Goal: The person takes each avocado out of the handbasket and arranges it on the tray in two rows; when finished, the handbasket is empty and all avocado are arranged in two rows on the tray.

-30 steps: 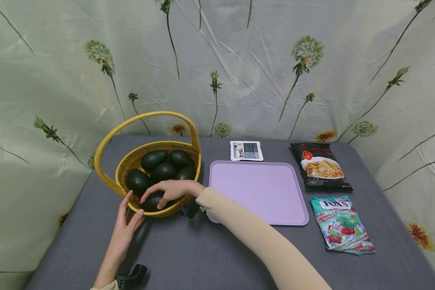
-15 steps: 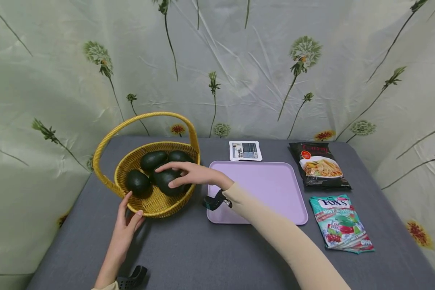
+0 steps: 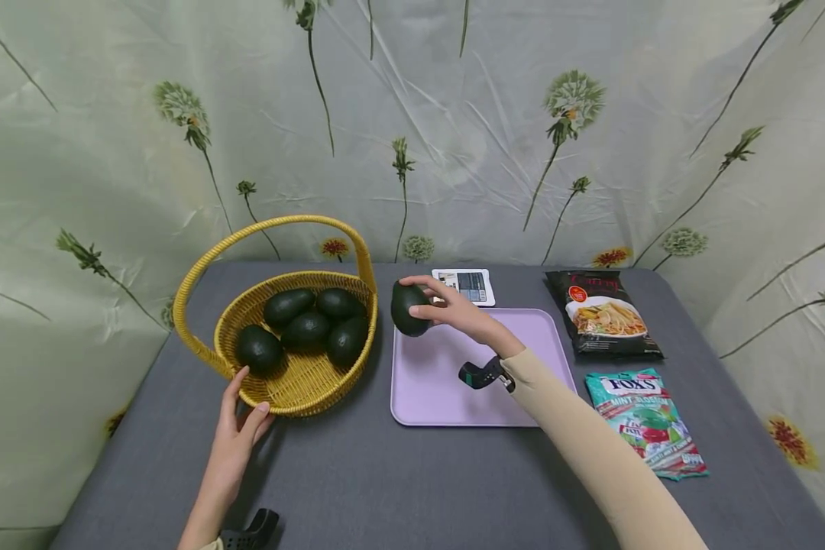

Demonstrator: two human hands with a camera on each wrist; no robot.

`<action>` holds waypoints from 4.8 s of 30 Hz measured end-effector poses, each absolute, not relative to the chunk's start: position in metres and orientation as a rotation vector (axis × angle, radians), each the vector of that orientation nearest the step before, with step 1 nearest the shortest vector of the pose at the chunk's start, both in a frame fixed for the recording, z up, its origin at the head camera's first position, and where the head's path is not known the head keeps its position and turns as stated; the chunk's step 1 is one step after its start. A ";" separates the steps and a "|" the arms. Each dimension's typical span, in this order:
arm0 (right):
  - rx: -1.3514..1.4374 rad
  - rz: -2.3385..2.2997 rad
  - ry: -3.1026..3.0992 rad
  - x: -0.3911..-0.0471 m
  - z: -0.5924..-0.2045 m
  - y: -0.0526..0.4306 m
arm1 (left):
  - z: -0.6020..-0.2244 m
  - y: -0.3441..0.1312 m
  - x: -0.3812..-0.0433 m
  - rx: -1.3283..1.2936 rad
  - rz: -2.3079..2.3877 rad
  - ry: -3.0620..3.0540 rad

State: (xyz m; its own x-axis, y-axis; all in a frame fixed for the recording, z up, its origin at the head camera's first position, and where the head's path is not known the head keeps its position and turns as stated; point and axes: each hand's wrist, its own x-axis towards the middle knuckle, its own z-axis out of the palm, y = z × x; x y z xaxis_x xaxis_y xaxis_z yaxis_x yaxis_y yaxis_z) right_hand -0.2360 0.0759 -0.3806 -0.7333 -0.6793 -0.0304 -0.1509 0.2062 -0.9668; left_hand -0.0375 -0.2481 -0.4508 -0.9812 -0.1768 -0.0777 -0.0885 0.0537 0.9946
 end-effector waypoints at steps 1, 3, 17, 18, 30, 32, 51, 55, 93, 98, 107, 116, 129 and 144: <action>-0.736 -1.559 2.040 -0.236 -0.384 0.080 | -0.451 -0.248 -0.037 0.285 -2.101 -2.230; -0.677 -1.577 2.039 -0.237 -0.391 0.087 | -0.451 -0.248 -0.037 0.295 -2.095 -2.231; -0.529 -1.464 2.183 -0.239 -0.437 0.086 | -0.451 -0.246 -0.038 0.299 -2.083 -2.234; -0.543 -1.454 2.201 -0.238 -0.437 0.085 | -0.451 -0.246 -0.037 0.301 -2.082 -2.234; -0.628 -1.445 2.190 -0.233 -0.433 0.076 | -0.451 -0.246 -0.036 0.289 -2.084 -2.215; -0.619 -1.444 2.198 -0.232 -0.433 0.075 | -0.451 -0.246 -0.037 0.293 -2.084 -2.215; -0.593 -1.403 2.239 -0.229 -0.430 0.073 | -0.453 -0.247 -0.037 0.290 -2.089 -2.223; -0.585 -1.430 2.229 -0.229 -0.431 0.074 | -0.453 -0.247 -0.037 0.292 -2.085 -2.220; -1.207 -1.331 1.988 -0.231 -0.383 -0.055 | -0.453 -0.246 -0.037 0.266 -2.081 -2.215; -1.199 -1.141 2.091 -0.229 -0.386 -0.076 | -0.454 -0.246 -0.037 0.277 -2.072 -2.220; -1.243 -0.772 2.272 -0.231 -0.387 -0.094 | -0.455 -0.246 -0.037 0.269 -2.062 -2.214; -1.278 -0.464 2.362 -0.226 -0.382 -0.106 | -0.454 -0.246 -0.038 0.261 -2.053 -2.224; -1.321 -0.713 2.262 -0.231 -0.376 -0.094 | -0.455 -0.245 -0.037 0.277 -2.057 -2.229; -1.195 -1.357 1.950 -0.247 -0.365 0.002 | -0.454 -0.245 -0.037 0.286 -2.077 -2.210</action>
